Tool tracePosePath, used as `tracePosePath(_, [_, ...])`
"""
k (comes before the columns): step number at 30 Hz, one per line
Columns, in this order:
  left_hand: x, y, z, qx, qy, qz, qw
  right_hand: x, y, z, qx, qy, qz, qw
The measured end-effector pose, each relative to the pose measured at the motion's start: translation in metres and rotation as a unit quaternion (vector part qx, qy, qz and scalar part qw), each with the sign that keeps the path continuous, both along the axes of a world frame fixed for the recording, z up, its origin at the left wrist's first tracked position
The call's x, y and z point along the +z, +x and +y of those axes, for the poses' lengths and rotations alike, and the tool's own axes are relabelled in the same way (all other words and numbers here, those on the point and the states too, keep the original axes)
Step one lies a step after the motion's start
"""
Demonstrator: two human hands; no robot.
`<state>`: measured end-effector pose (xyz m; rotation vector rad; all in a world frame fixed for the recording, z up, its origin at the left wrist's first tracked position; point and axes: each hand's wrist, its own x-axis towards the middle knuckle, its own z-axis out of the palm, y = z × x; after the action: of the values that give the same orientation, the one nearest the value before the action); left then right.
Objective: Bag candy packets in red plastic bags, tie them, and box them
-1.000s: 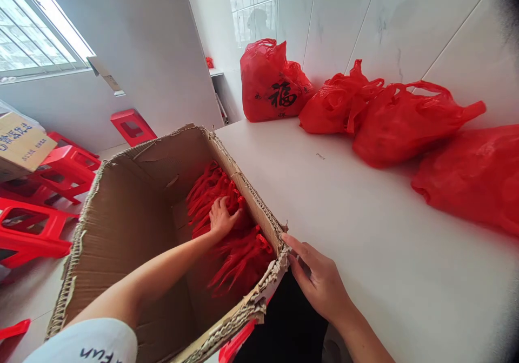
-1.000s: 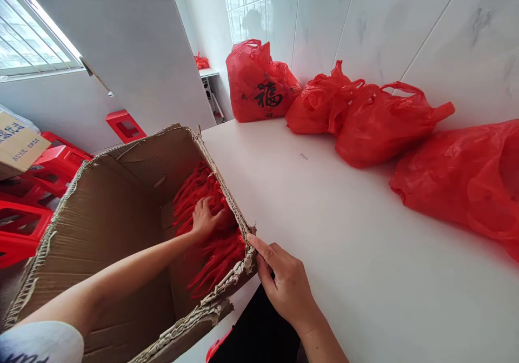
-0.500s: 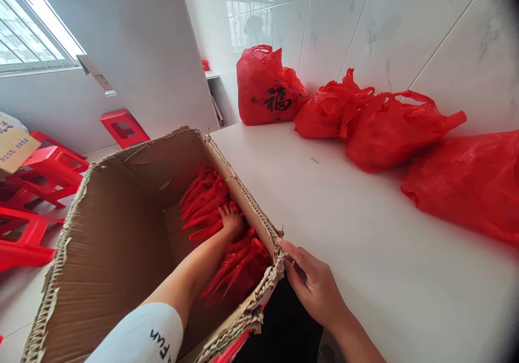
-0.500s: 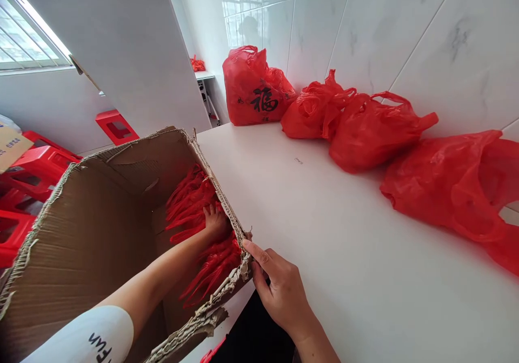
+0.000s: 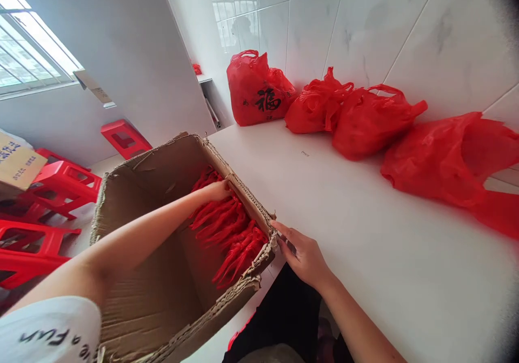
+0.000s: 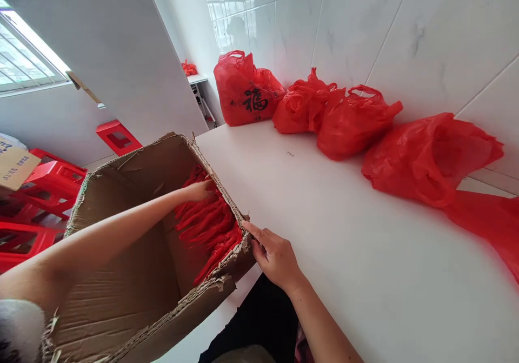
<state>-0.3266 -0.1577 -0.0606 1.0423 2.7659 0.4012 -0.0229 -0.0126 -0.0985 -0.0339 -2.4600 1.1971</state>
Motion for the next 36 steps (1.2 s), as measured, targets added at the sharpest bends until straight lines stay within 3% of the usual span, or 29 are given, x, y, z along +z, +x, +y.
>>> tracePosePath(3, [0.045,-0.006,-0.006,-0.002,-0.026,-0.005,1.0,0.002,0.0,0.001,-0.005,0.0,0.002,1.0])
tracePosePath(6, [0.081,0.01,-0.006,-0.027,0.007,0.022,0.999,0.003,-0.001,0.001,-0.009,0.004,0.004,1.0])
tracePosePath(8, [0.098,0.031,0.0,-0.055,0.061,0.033,0.996,0.004,-0.001,-0.002,-0.013,0.009,0.005,1.0])
tracePosePath(11, [0.11,0.065,0.016,-0.106,0.121,-0.034,0.986,0.008,-0.003,-0.007,-0.025,0.024,-0.005,0.999])
tracePosePath(14, [0.109,0.092,0.044,-0.162,0.123,-0.106,0.973,0.017,0.002,0.0,-0.021,0.047,-0.042,0.998])
tracePosePath(17, [0.103,0.114,0.078,-0.218,0.096,-0.118,0.964,0.034,0.028,0.039,-0.045,0.106,-0.086,0.99])
tracePosePath(18, [0.101,0.122,0.089,-0.239,0.076,-0.118,0.961,0.04,0.044,0.06,-0.085,0.126,-0.088,0.984])
tracePosePath(20, [0.1,0.138,0.111,-0.284,0.026,-0.121,0.951,0.052,0.082,0.112,-0.226,0.154,-0.071,0.959])
tracePosePath(21, [0.1,0.148,0.122,-0.306,0.002,-0.124,0.944,0.057,0.104,0.139,-0.32,0.165,-0.062,0.931])
tracePosePath(23, [0.101,0.17,0.145,-0.342,-0.041,-0.128,0.93,0.062,0.148,0.19,-0.502,0.171,-0.092,0.843])
tracePosePath(25, [0.102,0.199,0.174,-0.369,-0.074,-0.125,0.918,0.059,0.185,0.227,-0.605,0.146,-0.164,0.765])
tracePosePath(26, [0.101,0.215,0.19,-0.382,-0.085,-0.118,0.913,0.055,0.199,0.239,-0.624,0.131,-0.195,0.746])
tracePosePath(29, [0.091,0.269,0.243,-0.418,-0.087,-0.084,0.901,0.042,0.223,0.248,-0.615,0.105,-0.227,0.748])
tracePosePath(32, [0.072,0.324,0.288,-0.414,-0.048,-0.055,0.907,0.038,0.229,0.234,-0.587,0.088,-0.232,0.771])
tracePosePath(34, [0.056,0.355,0.306,-0.409,0.015,-0.012,0.912,0.042,0.231,0.219,-0.563,0.076,-0.229,0.79])
tracePosePath(36, [0.04,0.376,0.315,-0.426,0.113,0.06,0.895,0.051,0.236,0.203,-0.535,0.062,-0.205,0.817])
